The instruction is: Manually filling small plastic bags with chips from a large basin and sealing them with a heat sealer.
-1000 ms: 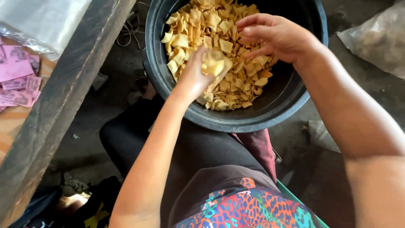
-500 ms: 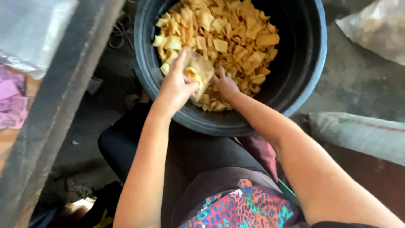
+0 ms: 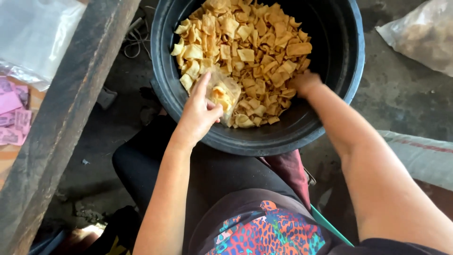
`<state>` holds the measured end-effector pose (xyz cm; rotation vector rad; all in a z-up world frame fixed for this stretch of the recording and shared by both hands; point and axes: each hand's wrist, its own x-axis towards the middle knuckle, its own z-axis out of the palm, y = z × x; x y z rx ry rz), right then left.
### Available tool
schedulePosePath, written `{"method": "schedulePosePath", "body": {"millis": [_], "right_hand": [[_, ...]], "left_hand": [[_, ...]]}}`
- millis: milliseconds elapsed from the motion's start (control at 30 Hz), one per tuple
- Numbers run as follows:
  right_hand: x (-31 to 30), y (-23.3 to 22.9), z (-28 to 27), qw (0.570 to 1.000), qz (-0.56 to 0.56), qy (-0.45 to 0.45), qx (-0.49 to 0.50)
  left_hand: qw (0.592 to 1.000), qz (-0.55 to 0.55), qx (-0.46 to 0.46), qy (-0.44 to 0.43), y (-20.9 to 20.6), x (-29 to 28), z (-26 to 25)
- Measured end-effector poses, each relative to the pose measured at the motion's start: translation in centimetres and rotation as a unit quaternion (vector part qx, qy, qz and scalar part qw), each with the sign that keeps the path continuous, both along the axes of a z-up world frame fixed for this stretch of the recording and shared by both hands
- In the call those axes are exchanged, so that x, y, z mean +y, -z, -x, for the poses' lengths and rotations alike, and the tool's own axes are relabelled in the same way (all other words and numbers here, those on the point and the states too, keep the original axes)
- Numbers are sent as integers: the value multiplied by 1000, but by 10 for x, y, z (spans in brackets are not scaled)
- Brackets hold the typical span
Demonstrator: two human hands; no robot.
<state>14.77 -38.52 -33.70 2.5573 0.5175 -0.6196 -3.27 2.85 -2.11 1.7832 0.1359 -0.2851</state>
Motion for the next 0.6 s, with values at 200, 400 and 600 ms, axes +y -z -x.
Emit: {"method": "schedulePosePath", "body": {"millis": [200, 400, 600], "right_hand": [[14, -35, 15, 997, -43, -11, 64], [79, -205, 57, 834, -306, 238, 393], [92, -307, 64, 804, -451, 197, 335]], "left_hand": [[999, 19, 9, -26, -14, 14, 11], [999, 39, -13, -20, -2, 16, 10], [998, 30, -60, -21, 16, 8, 15]]}}
